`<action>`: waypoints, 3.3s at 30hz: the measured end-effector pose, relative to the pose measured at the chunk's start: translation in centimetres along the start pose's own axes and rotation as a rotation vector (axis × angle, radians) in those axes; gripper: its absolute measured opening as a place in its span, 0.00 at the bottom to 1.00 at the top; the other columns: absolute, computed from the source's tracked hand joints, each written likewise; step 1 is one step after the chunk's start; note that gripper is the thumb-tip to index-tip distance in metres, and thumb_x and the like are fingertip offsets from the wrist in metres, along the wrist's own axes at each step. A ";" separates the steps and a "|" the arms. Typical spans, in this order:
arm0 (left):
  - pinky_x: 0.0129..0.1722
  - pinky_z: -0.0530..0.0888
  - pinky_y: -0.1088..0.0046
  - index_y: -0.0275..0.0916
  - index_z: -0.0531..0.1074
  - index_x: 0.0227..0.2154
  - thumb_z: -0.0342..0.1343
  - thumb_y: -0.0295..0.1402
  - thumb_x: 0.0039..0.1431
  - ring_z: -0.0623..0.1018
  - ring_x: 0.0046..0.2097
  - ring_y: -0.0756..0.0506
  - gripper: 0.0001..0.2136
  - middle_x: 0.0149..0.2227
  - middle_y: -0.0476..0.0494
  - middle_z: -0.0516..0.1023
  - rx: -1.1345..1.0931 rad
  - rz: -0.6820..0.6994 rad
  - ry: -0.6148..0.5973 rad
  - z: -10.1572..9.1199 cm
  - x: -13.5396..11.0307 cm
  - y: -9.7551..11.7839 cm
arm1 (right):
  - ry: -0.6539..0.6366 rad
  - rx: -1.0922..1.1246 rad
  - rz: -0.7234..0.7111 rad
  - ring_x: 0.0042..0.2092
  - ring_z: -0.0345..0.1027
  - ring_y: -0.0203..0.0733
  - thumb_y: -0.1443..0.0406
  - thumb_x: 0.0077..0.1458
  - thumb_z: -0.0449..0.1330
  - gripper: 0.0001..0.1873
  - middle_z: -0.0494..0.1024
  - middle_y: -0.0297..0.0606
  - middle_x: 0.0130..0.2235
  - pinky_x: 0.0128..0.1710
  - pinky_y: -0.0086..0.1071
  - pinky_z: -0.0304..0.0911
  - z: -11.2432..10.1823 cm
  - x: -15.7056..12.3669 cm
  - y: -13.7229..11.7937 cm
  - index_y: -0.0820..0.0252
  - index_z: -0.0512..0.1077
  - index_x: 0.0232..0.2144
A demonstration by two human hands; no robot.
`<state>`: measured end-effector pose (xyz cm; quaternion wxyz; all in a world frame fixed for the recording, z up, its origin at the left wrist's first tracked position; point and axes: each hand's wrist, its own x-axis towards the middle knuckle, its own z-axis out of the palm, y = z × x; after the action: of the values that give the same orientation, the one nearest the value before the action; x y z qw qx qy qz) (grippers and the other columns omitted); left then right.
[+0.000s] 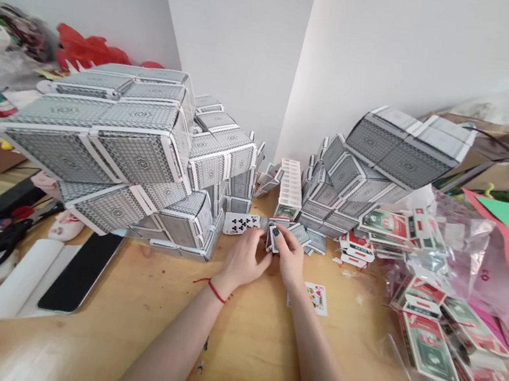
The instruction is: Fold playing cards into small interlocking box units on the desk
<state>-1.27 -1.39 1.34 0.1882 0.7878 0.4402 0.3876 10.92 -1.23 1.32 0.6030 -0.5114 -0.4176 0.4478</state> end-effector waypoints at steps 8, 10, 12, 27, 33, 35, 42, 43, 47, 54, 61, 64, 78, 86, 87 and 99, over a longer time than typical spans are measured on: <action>0.53 0.63 0.60 0.39 0.63 0.38 0.51 0.30 0.50 0.62 0.55 0.42 0.11 0.52 0.39 0.62 0.004 0.117 0.006 -0.9 0.2 0.2 | -0.041 0.010 0.000 0.43 0.68 0.44 0.58 0.46 0.58 0.17 0.76 0.39 0.41 0.43 0.38 0.62 -0.1 0.1 0.0 0.59 0.72 0.39; 0.52 0.63 0.59 0.39 0.64 0.35 0.52 0.30 0.50 0.64 0.54 0.42 0.08 0.51 0.39 0.64 0.016 0.115 0.033 -0.9 0.2 0.0 | -0.024 0.020 -0.001 0.42 0.68 0.44 0.57 0.46 0.58 0.18 0.75 0.40 0.41 0.43 0.38 0.63 -0.1 0.2 0.1 0.59 0.71 0.39; 0.51 0.64 0.58 0.39 0.64 0.33 0.53 0.29 0.49 0.65 0.52 0.42 0.07 0.50 0.40 0.65 0.030 0.093 0.067 -0.9 0.2 -0.1 | -0.002 0.035 0.001 0.41 0.68 0.44 0.57 0.46 0.58 0.18 0.75 0.39 0.40 0.42 0.37 0.63 -0.1 0.1 0.2 0.58 0.70 0.40; 0.43 0.69 0.66 0.39 0.62 0.25 0.51 0.20 0.42 0.68 0.46 0.44 0.08 0.43 0.42 0.65 -0.048 0.040 0.046 -0.9 0.3 0.0 | -0.011 -0.002 0.025 0.40 0.69 0.44 0.58 0.42 0.61 0.19 0.75 0.40 0.40 0.40 0.38 0.64 0.0 0.3 0.9 0.58 0.71 0.39; 0.26 0.68 0.74 0.38 0.61 0.23 0.49 0.18 0.40 0.64 0.25 0.54 0.08 0.43 0.42 0.63 -0.117 -0.032 0.002 -0.7 0.1 -0.1 | -0.035 -0.010 0.030 0.38 0.69 0.43 0.59 0.42 0.61 0.19 0.75 0.40 0.38 0.38 0.36 0.65 0.1 0.3 0.9 0.59 0.70 0.39; 0.25 0.67 0.74 0.38 0.60 0.23 0.49 0.18 0.40 0.63 0.24 0.55 0.08 0.43 0.42 0.62 -0.133 -0.037 0.006 -0.6 0.1 -0.1 | -0.032 -0.010 0.029 0.38 0.69 0.42 0.59 0.42 0.61 0.19 0.75 0.39 0.37 0.37 0.35 0.65 0.1 0.3 0.9 0.58 0.69 0.39; 0.26 0.67 0.74 0.38 0.60 0.23 0.49 0.19 0.40 0.62 0.24 0.55 0.08 0.42 0.43 0.62 -0.145 -0.035 0.047 -0.4 0.0 -0.3 | -0.034 -0.013 0.023 0.35 0.69 0.41 0.58 0.42 0.61 0.19 0.75 0.38 0.35 0.35 0.34 0.65 0.2 0.3 1.0 0.57 0.69 0.38; 0.26 0.67 0.73 0.38 0.60 0.23 0.49 0.19 0.40 0.62 0.24 0.55 0.08 0.43 0.43 0.62 -0.141 -0.035 0.049 -0.4 -0.1 -0.4 | -0.028 -0.014 0.024 0.35 0.69 0.41 0.58 0.42 0.61 0.19 0.75 0.38 0.35 0.35 0.34 0.65 0.2 0.3 0.9 0.57 0.69 0.38; 0.27 0.67 0.73 0.38 0.60 0.22 0.50 0.19 0.39 0.62 0.24 0.55 0.08 0.43 0.43 0.62 -0.119 -0.033 0.054 -0.5 -0.1 -0.3 | -0.006 -0.022 0.018 0.36 0.69 0.41 0.57 0.41 0.62 0.20 0.75 0.38 0.36 0.35 0.34 0.65 0.2 0.3 0.9 0.57 0.69 0.38; 0.27 0.68 0.73 0.38 0.60 0.23 0.49 0.19 0.39 0.65 0.26 0.54 0.08 0.43 0.42 0.62 -0.105 -0.036 0.055 -0.3 0.0 -0.1 | -0.034 -0.047 0.018 0.34 0.68 0.38 0.58 0.41 0.62 0.20 0.73 0.36 0.35 0.35 0.32 0.63 0.2 0.1 0.7 0.58 0.68 0.38; 0.24 0.67 0.74 0.37 0.60 0.22 0.49 0.19 0.39 0.64 0.24 0.55 0.08 0.44 0.42 0.62 -0.153 -0.064 0.059 -0.2 0.1 -0.1 | -0.172 0.062 0.118 0.34 0.67 0.39 0.56 0.43 0.60 0.21 0.74 0.35 0.33 0.34 0.31 0.63 0.4 -0.2 0.2 0.56 0.67 0.41; 0.22 0.65 0.75 0.37 0.59 0.21 0.49 0.20 0.39 0.61 0.21 0.57 0.07 0.44 0.42 0.62 -0.158 -0.065 0.057 -0.3 0.1 0.0 | -0.236 0.123 0.216 0.33 0.68 0.39 0.54 0.44 0.59 0.21 0.75 0.34 0.33 0.32 0.31 0.64 0.4 -0.3 0.5 0.56 0.68 0.40; 0.36 0.70 0.70 0.38 0.58 0.19 0.49 0.19 0.39 0.71 0.42 0.46 0.08 0.47 0.41 0.65 -0.160 0.006 0.081 -0.4 0.1 0.1 | -0.229 0.370 0.299 0.28 0.68 0.36 0.58 0.41 0.63 0.19 0.74 0.31 0.29 0.29 0.30 0.64 0.4 -0.4 0.2 0.56 0.64 0.37; 0.40 0.69 0.70 0.38 0.58 0.19 0.48 0.19 0.41 0.69 0.47 0.45 0.08 0.48 0.42 0.66 -0.108 0.054 0.037 -0.7 0.1 0.3 | -0.199 0.423 0.299 0.28 0.66 0.34 0.62 0.39 0.65 0.20 0.73 0.29 0.29 0.30 0.29 0.63 0.3 -0.2 0.7 0.54 0.63 0.36; 0.39 0.69 0.70 0.38 0.58 0.19 0.48 0.19 0.41 0.69 0.47 0.45 0.08 0.48 0.42 0.66 -0.104 0.053 0.031 -0.7 0.1 0.3 | -0.198 0.432 0.304 0.28 0.66 0.34 0.62 0.39 0.65 0.20 0.72 0.28 0.29 0.30 0.28 0.63 0.3 -0.2 0.7 0.53 0.63 0.35; 0.41 0.69 0.68 0.38 0.58 0.20 0.48 0.19 0.41 0.69 0.46 0.45 0.08 0.47 0.40 0.65 -0.151 0.058 0.074 -0.4 0.0 0.2 | -0.197 0.379 0.240 0.28 0.65 0.34 0.61 0.42 0.63 0.19 0.71 0.28 0.29 0.29 0.28 0.61 0.5 -0.4 0.7 0.53 0.60 0.36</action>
<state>-1.49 -1.56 1.74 0.2194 0.7688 0.3935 0.4539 10.21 -1.44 0.64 0.5870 -0.3891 -0.3190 0.6342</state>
